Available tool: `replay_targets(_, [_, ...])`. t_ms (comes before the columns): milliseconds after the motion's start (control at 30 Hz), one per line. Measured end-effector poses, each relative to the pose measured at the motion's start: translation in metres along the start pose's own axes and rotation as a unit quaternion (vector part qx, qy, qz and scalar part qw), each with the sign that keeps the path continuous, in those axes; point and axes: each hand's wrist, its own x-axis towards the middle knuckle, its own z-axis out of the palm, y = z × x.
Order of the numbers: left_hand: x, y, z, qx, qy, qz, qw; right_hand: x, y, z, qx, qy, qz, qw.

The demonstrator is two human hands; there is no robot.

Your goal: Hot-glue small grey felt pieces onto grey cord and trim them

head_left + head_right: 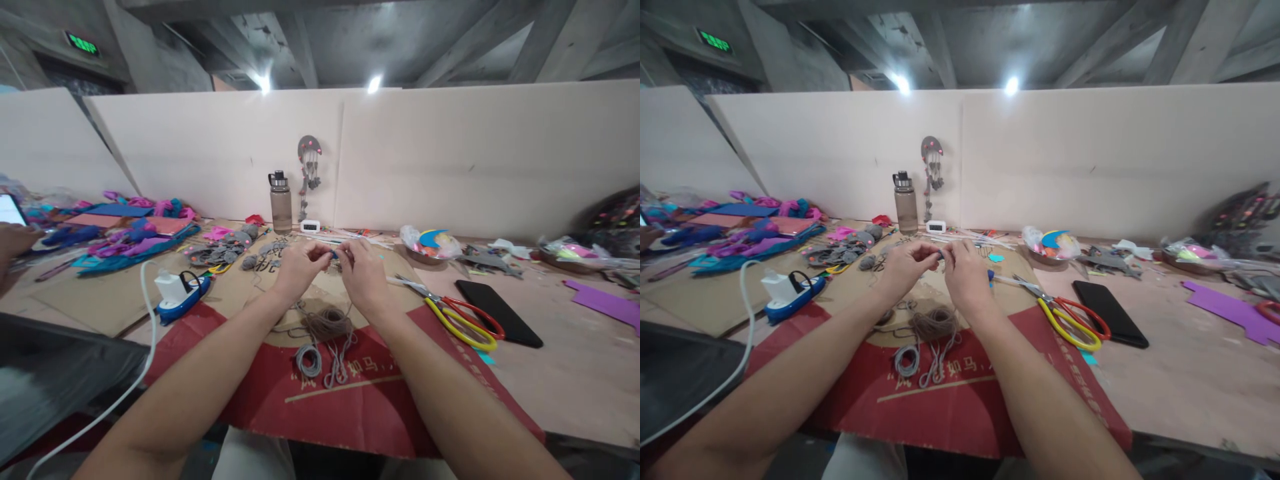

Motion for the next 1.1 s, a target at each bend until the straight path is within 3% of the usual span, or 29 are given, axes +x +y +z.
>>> replay_targets(333, [-0.0008, -0.0017, 0.0015, 0.015, 0.001, 0.002, 1.000, 0.0019, 0.0017, 0.0031, -0.060, -0.017, 0.011, 0.998])
replay_targets(500, [0.0006, -0.0025, 0.0004, 0.026, -0.008, 0.001, 1.000, 0.0017, 0.0025, 0.0006, -0.029, -0.009, 0.024, 0.999])
replay_targets(667, [0.0022, 0.0022, -0.0022, 0.065, 0.029, -0.011, 0.997, -0.0008, 0.0004, -0.0004, 0.005, -0.010, 0.020, 1.000])
replay_targets(800, [0.0023, 0.0064, -0.0028, 0.019, 0.047, -0.035, 0.998, -0.0042, -0.0010, 0.0025, 0.004, -0.020, 0.006, 1.000])
replay_targets(1100, [0.0025, 0.0069, -0.0006, -0.078, 0.029, -0.041, 0.996, -0.0046, -0.0017, 0.0035, -0.007, -0.013, 0.000, 1.000])
